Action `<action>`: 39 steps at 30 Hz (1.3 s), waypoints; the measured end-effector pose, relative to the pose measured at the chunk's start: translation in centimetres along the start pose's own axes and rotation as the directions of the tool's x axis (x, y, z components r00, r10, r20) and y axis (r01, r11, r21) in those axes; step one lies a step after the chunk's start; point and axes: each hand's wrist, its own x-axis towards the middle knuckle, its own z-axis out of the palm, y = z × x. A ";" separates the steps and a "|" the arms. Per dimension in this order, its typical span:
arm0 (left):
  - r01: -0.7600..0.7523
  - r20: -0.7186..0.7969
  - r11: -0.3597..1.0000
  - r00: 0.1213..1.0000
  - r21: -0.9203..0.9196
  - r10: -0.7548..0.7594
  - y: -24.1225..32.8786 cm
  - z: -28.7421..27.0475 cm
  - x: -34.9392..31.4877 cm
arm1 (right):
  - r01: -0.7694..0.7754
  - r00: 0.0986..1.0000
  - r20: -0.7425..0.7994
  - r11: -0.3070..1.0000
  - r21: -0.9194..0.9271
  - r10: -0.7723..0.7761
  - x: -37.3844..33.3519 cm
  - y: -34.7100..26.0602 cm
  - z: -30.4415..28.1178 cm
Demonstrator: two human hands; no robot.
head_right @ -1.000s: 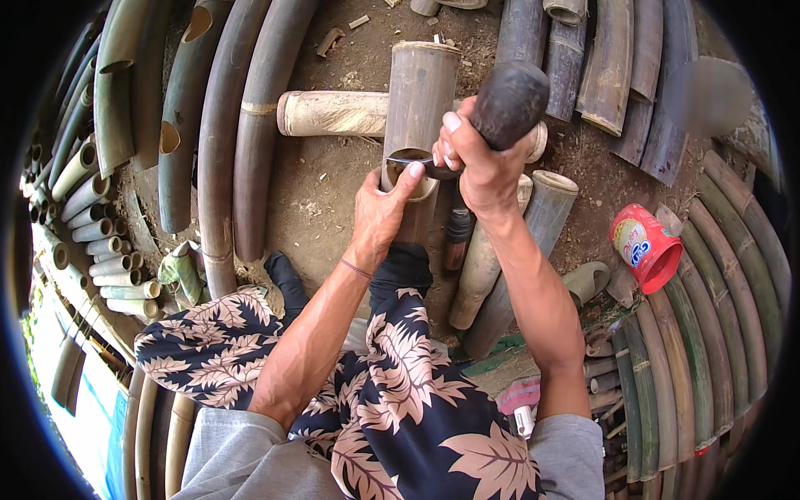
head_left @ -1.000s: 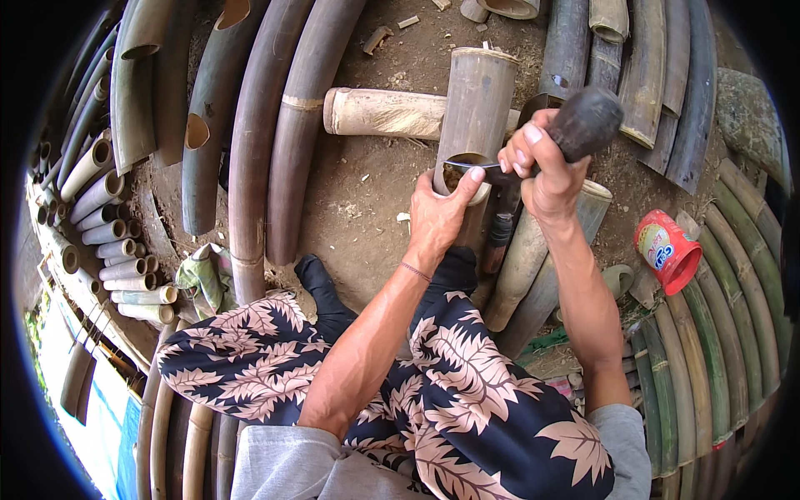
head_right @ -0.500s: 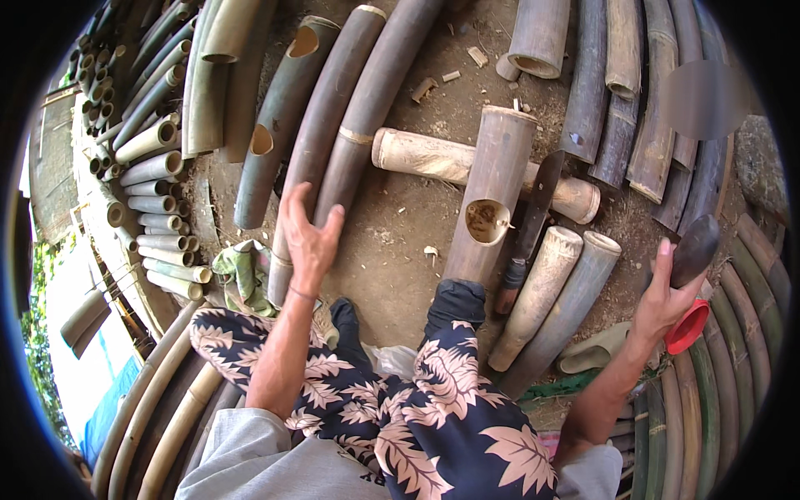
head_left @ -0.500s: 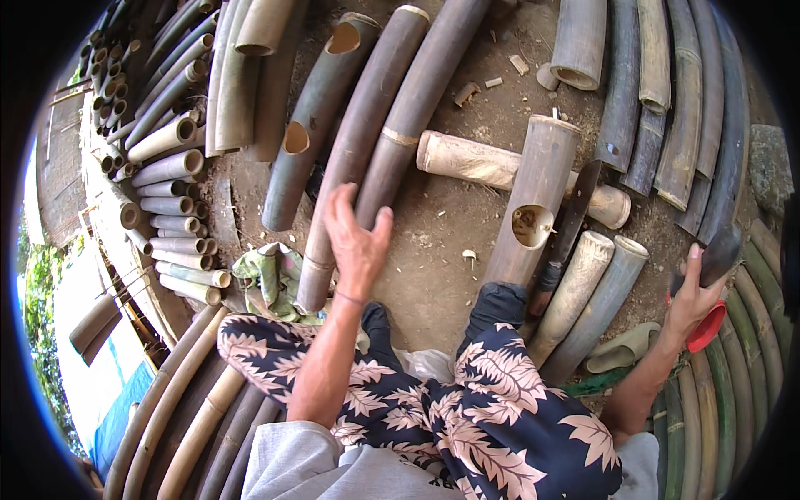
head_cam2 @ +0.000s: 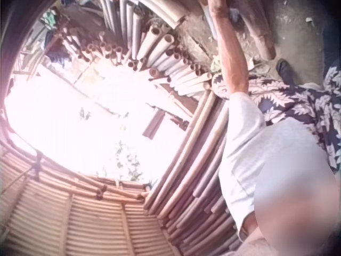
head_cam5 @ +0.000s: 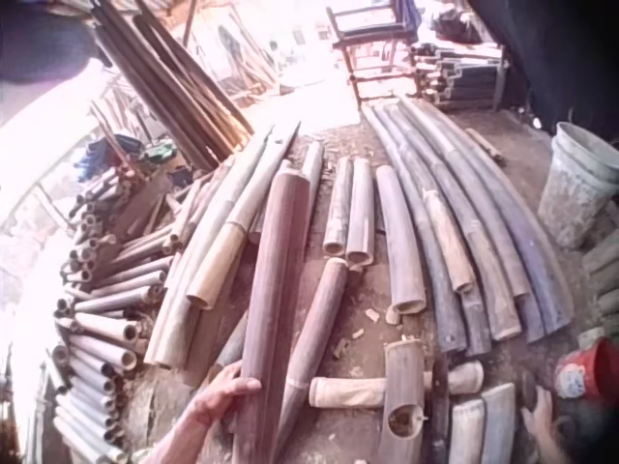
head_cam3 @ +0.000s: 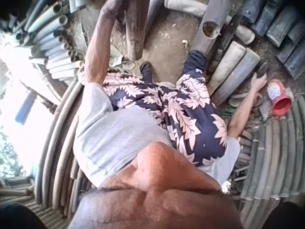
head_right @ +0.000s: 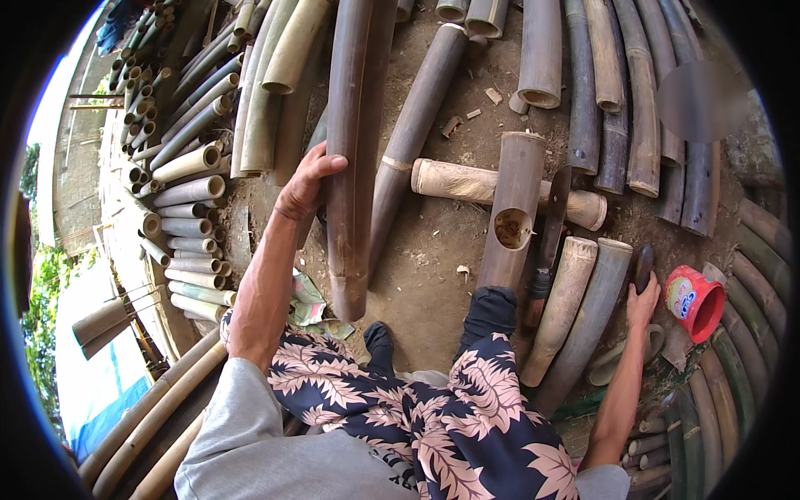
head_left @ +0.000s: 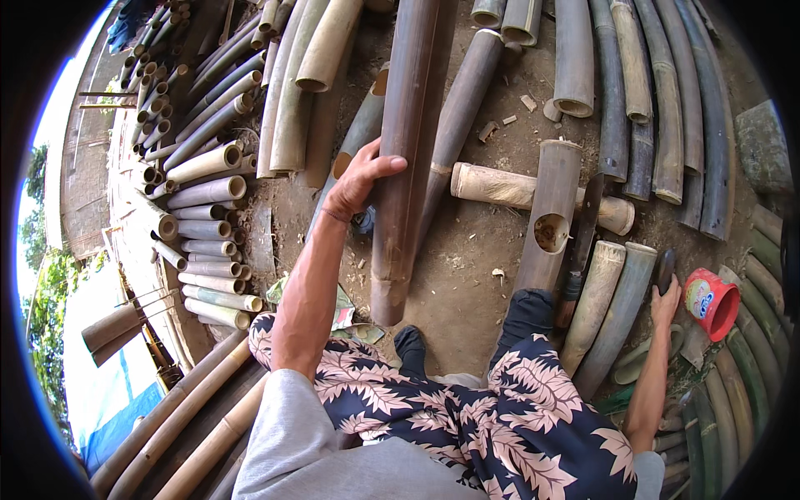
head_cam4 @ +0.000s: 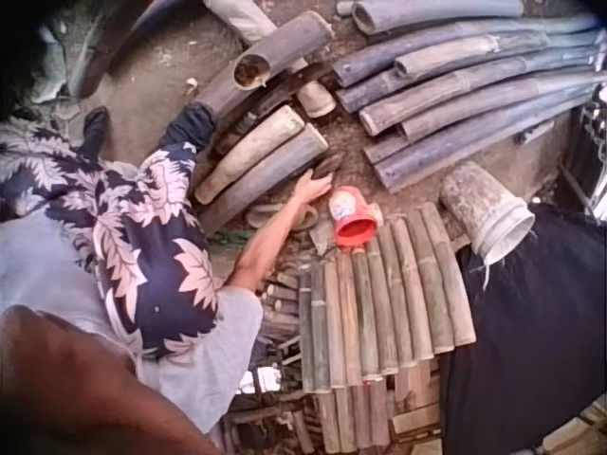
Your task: The person carves a hole into a bamboo section using a curved hand tool and arranges various bamboo poles on the ground.
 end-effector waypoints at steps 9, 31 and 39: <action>-0.376 0.130 0.908 0.925 0.186 0.356 4.6 9.5 0.1 | -0.123 0.983 -0.095 0.945 0.303 0.158 -10.9 -7.1 -3.4; -0.839 0.411 0.535 0.524 0.097 0.746 11.7 24.9 -4.9 | -0.275 0.949 -0.188 0.956 -0.102 0.253 -27.1 -12.2 0.7; -0.902 0.448 0.424 0.415 0.085 0.792 10.2 24.8 -6.8 | -0.187 0.980 0.103 0.964 0.188 0.170 -31.1 -18.0 0.1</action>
